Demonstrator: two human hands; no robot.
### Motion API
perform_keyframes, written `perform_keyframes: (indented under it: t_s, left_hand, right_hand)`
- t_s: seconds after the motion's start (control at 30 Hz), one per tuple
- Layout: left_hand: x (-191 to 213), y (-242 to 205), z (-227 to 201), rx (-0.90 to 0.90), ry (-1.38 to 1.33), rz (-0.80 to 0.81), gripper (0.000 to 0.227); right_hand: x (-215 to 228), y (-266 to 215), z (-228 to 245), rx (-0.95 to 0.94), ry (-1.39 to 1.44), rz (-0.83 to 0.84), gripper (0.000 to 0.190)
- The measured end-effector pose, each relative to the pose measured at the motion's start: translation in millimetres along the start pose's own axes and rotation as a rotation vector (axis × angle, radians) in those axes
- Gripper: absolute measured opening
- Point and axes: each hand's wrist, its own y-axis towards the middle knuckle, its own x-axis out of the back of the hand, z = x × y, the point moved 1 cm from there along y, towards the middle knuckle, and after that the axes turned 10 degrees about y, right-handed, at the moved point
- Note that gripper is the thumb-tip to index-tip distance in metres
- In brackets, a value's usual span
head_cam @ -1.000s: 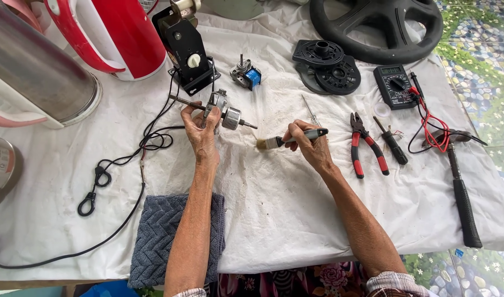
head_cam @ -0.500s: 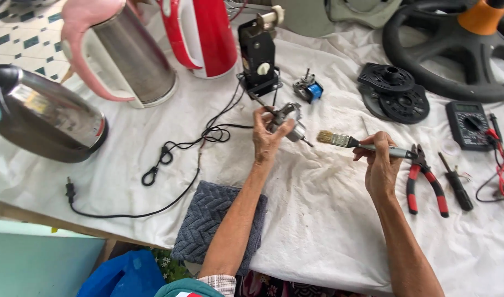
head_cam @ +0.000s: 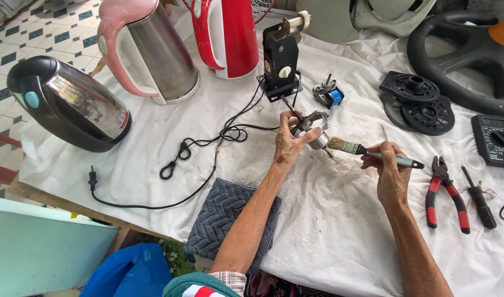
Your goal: A person is cleaning and inspecting the internal components of a small electric motor using a brush and a small metal tool.
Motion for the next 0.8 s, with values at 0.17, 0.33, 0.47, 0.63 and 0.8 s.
perform_keyframes:
  t_s: [0.17, 0.33, 0.47, 0.63, 0.8]
  left_hand:
    - [4, 0, -2, -0.039, -0.004, 0.030, 0.069]
    - [9, 3, -2, -0.050, 0.032, 0.060, 0.072]
    - [10, 2, -4, -0.098, 0.059, 0.105, 0.072]
    - [13, 0, -16, -0.091, 0.053, 0.165, 0.076]
    - [11, 2, -12, -0.016, 0.013, 0.142, 0.078]
  right_hand:
    - [-5, -3, 3, -0.026, -0.002, 0.000, 0.038]
    - [-5, -3, 5, -0.027, -0.004, 0.006, 0.037]
    - [-1, -1, 1, -0.025, -0.012, 0.011, 0.038]
    - [-11, -7, 20, -0.113, -0.002, 0.011, 0.035]
    - [-12, -8, 21, -0.118, -0.019, 0.014, 0.035]
